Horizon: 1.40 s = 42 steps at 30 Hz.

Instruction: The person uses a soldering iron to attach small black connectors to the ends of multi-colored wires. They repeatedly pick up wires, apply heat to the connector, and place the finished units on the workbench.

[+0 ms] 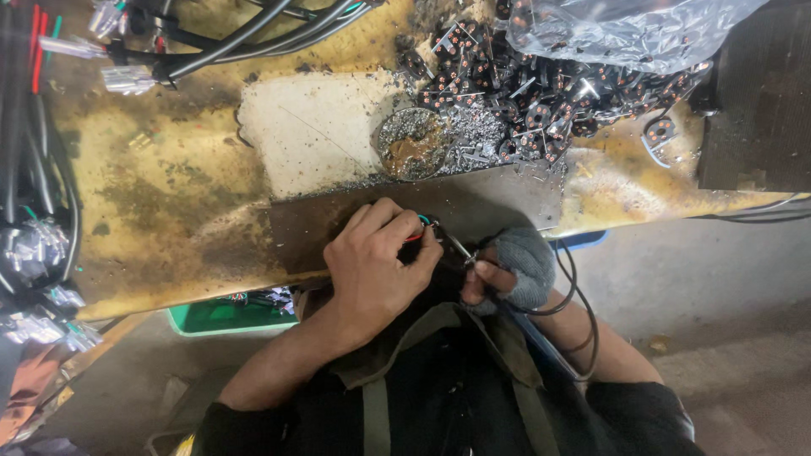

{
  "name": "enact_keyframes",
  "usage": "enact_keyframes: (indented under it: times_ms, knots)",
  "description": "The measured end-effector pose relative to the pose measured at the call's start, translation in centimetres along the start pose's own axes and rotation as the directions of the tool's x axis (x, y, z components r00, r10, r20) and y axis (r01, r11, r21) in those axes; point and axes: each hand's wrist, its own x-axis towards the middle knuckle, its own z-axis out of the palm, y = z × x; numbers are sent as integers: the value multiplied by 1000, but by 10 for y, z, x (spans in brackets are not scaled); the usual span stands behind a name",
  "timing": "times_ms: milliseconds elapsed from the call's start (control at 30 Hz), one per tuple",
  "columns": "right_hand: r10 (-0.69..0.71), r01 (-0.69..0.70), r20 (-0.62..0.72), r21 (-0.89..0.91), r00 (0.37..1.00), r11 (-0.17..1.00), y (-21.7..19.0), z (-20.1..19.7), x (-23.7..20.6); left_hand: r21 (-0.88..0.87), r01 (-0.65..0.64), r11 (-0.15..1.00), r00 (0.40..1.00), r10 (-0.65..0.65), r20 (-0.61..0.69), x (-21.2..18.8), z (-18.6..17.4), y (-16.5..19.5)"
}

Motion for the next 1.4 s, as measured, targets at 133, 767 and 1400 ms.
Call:
enact_keyframes:
  times_ms: [133, 767, 1400]
  knots:
    - [299, -299, 22, 111, 954, 948, -7, -10, 0, 20, 4, 1000, 1000, -4, 11, -2, 0, -2]
    - [416, -421, 89, 36, 905, 906, -10, -15, -14, 27, -28, 999, 998, 26, 50, -4, -2, -5]
    - [643, -602, 28, 384, 765, 700, -3, 9, -26, 32, -77, 997, 997, 76, 25, -1, 0, -7]
